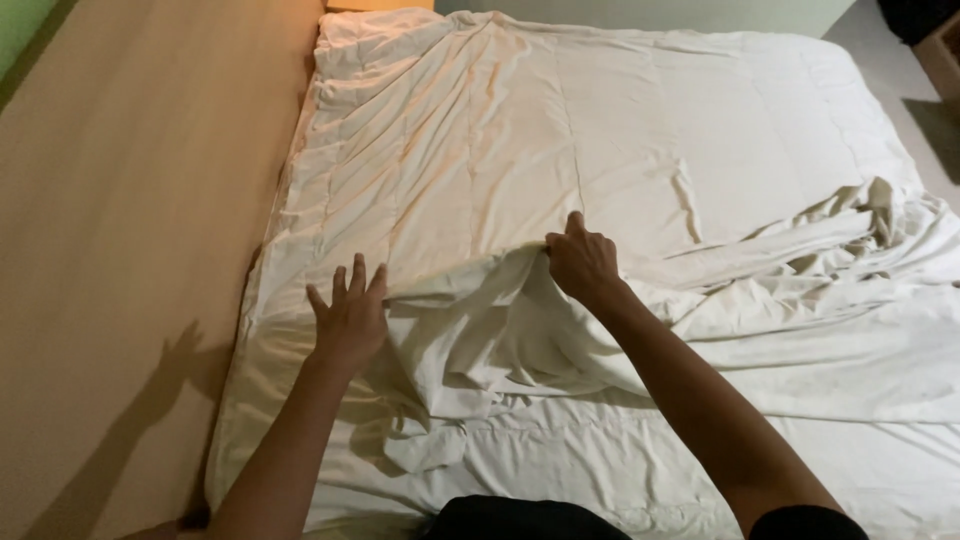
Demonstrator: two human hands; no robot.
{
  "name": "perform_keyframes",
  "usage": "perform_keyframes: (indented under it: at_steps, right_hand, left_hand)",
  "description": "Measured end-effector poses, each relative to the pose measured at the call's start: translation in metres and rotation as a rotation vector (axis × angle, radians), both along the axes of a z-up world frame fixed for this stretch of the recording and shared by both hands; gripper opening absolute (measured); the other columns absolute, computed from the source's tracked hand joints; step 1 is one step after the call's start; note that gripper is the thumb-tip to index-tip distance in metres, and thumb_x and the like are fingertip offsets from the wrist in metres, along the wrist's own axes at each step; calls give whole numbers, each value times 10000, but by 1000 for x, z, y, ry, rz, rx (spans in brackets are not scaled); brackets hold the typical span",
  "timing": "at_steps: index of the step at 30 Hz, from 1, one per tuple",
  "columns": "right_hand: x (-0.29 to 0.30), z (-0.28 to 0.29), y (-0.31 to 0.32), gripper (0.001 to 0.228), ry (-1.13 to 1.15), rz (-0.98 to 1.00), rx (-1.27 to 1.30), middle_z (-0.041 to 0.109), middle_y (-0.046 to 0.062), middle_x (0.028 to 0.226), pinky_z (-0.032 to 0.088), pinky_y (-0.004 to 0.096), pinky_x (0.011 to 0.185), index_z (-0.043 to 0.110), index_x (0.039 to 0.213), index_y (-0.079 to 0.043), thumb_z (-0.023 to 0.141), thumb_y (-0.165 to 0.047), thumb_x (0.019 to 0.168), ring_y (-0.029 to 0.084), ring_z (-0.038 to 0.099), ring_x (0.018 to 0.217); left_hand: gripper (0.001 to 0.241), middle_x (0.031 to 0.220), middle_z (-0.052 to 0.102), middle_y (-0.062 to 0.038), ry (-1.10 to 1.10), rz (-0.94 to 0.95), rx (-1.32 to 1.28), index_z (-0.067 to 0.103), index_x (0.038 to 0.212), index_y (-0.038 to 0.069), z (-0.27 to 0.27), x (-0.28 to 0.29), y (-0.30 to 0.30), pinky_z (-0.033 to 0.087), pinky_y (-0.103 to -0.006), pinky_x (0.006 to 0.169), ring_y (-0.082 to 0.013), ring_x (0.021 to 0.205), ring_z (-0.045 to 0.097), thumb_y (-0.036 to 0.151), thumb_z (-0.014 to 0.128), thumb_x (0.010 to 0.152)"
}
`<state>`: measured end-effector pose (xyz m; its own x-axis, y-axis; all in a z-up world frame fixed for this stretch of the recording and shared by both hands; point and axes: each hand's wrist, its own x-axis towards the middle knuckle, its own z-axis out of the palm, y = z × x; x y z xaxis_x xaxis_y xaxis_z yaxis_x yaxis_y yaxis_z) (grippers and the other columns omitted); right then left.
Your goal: The person spreads and smooths a white fitted sheet over a mattress, walking around the bed to pull and tuck the fabric at the corners and along the sides. The person repeatedly smooths the surface of the sheet with both hands to remove wrinkles.
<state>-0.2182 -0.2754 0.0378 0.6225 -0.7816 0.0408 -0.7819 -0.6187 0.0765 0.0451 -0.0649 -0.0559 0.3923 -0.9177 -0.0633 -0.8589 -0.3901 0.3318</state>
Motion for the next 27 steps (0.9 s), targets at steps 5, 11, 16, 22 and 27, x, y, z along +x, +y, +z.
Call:
perform_keyframes:
  at_steps: [5, 11, 16, 22, 27]
  right_hand:
    - [30, -27, -43, 244, 14, -132, 217, 771, 168, 957, 588, 522, 796, 801, 1015, -160, 578, -255, 985, 375, 743, 877]
    - [51, -99, -114, 298, -332, -167, 173, 742, 228, 1001, 556, 538, 884, 759, 1176, -113, 547, -168, 974, 444, 715, 929]
    - [47, -175, -143, 743, -432, 14, 385, 603, 334, 1309, 478, 523, 1009, 237, 1599, 23, 581, -187, 975, 516, 589, 1194]
    - [21, -230, -70, 850, -250, 66, 447, 223, 238, 1664, 301, 582, 1161, 121, 1633, -78, 639, -269, 986, 443, 268, 1504]
    - [-44, -274, 23, 839, -68, -7, 524, 162, 181, 1685, 247, 683, 1166, 178, 1614, -131, 656, -310, 948, 415, 160, 1554]
  left_hand:
    - [631, 1707, 115, -162, 30, 0, 116, 305, 1599, 206, -15, 35, -43, 36, -788, 1141, -427, 1549, 140, 159, 472, 993]
    - [650, 1708, 197, -103, 172, 164, 2, 281, 1626, 174, -25, 54, -99, 67, -790, 1183, -400, 1575, 174, 197, 490, 1011]
    - [762, 1702, 134, -141, 184, 137, 13, 182, 1630, 125, -43, 40, -115, 69, -796, 1141, -422, 1546, 109, 265, 538, 972]
    - [708, 1707, 141, -140, 97, 38, 48, 184, 1634, 175, -134, -5, -79, 122, -832, 1103, -433, 1551, 95, 378, 460, 1015]
    - [681, 1708, 125, -116, 258, 45, 300, 235, 1614, 210, -162, -52, -18, 118, -819, 1127, -421, 1560, 68, 461, 441, 1016]
